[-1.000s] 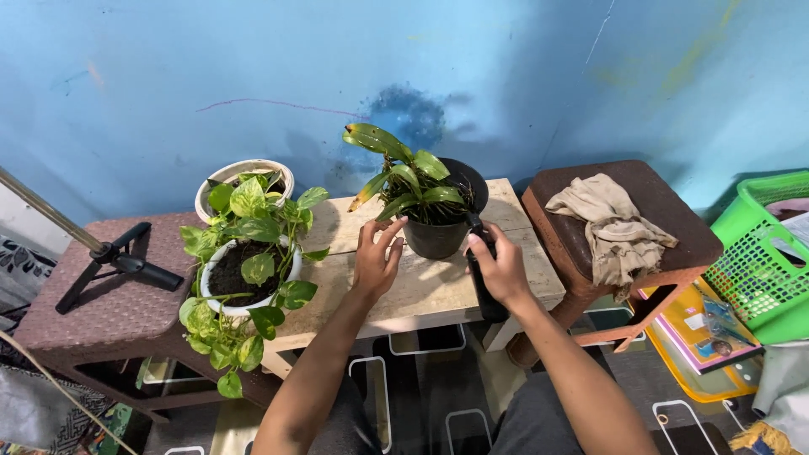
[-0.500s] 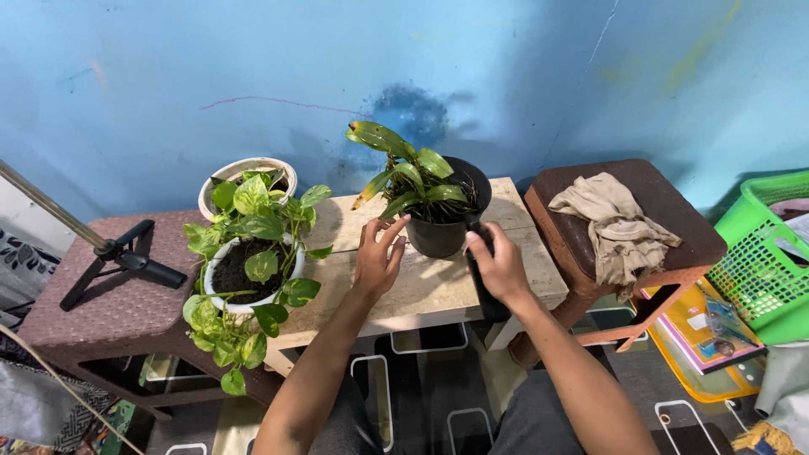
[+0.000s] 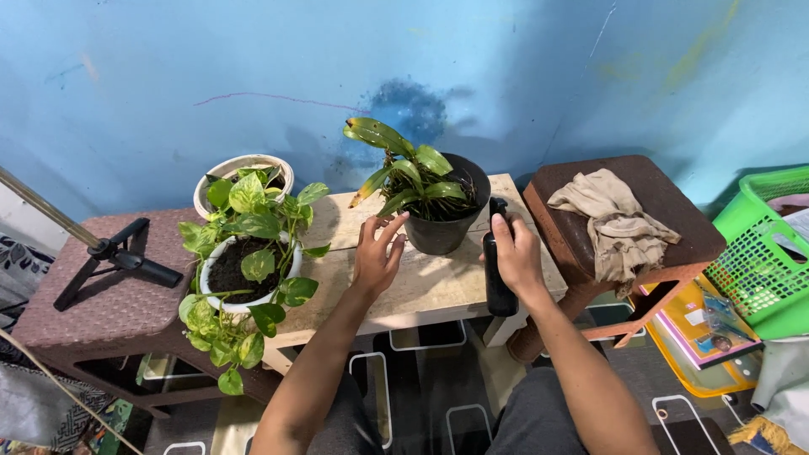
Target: The person sprays water onto a potted plant using a black spray bottle, then wipes the pot and leaves with a cloth. The person rotates the pot to reach different sides and continues wiping until the end of the clip.
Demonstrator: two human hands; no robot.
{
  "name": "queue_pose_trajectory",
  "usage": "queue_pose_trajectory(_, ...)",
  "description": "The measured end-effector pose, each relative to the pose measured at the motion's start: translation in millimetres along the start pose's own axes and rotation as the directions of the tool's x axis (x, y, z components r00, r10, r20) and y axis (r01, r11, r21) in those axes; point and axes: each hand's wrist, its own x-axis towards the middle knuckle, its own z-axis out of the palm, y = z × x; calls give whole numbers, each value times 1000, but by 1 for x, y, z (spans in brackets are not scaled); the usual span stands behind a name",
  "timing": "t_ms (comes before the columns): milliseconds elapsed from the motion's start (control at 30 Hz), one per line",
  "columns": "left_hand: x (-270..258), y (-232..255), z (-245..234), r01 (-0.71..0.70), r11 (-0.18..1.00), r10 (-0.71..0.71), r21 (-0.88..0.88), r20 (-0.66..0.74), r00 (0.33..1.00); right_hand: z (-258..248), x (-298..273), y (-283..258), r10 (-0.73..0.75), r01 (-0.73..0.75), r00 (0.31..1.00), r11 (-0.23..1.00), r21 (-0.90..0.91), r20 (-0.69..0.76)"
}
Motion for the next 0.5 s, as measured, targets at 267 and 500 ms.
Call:
queue_pose_trajectory(267, -12, -18, 11, -9, 1000, 9, 17, 2, 1000, 11, -13, -5, -68, 66, 997, 995, 77, 35)
queue_pose_trajectory(500, -2, 1, 1, -4, 1000, 4, 24, 1, 1000, 15, -22, -30, -149, 140, 979, 987, 73, 136)
